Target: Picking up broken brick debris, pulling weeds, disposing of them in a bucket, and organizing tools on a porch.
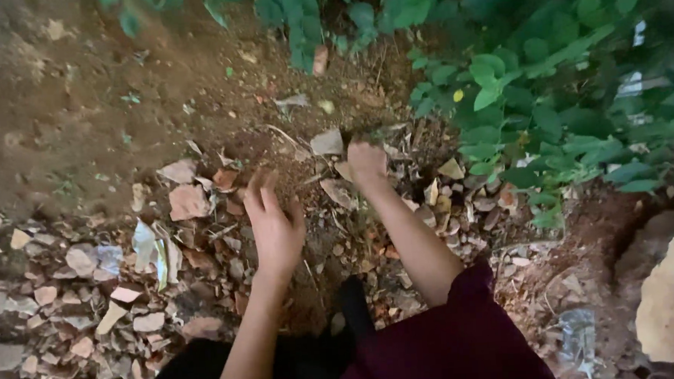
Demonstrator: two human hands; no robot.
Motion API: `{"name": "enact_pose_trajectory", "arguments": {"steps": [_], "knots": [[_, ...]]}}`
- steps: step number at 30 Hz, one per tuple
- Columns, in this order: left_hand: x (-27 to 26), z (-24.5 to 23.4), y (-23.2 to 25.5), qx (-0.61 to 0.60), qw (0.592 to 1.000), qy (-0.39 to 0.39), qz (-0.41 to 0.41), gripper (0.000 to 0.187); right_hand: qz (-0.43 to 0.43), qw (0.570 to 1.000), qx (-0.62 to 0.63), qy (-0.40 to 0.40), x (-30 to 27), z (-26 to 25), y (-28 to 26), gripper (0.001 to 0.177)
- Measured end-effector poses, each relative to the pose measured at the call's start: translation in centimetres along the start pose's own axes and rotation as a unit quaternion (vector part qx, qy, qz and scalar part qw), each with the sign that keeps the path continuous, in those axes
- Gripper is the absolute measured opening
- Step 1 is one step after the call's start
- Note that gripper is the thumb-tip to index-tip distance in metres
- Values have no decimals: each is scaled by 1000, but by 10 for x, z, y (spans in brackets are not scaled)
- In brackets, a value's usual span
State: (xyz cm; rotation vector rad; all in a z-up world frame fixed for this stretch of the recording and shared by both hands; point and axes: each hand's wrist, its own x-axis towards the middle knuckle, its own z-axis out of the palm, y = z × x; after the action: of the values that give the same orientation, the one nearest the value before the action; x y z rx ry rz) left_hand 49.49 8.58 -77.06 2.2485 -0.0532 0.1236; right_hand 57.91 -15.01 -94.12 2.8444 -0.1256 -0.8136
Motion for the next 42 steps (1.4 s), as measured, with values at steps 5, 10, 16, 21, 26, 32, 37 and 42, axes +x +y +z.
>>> {"name": "enact_pose_trajectory", "arguments": {"steps": [5,10,16,21,26,32,37,42], "knots": [[-1,8,-4,11,1000,-12,9,59,10,994,87,63,5,-21,8,32],[-8,11,-3,14,1000,-23,16,59,-8,972,212,-98,19,0,22,19],[-12,13,-4,29,998,-42,26,64,-22,870,461,-175,-61,-39,37,35],[-15,14,-4,27,998,-44,37,64,235,815,529,12,-89,-72,118,46],[-22,22,-6,34,997,-50,47,63,313,820,480,5,12,69,182,69],[-23,25,1,32,996,-60,63,66,174,836,495,164,51,109,160,76],[-24,27,-3,36,996,-62,43,64,75,866,462,178,-43,-3,114,59],[-24,33,-8,41,996,-60,43,63,71,899,431,-37,-128,-51,75,38]]}}
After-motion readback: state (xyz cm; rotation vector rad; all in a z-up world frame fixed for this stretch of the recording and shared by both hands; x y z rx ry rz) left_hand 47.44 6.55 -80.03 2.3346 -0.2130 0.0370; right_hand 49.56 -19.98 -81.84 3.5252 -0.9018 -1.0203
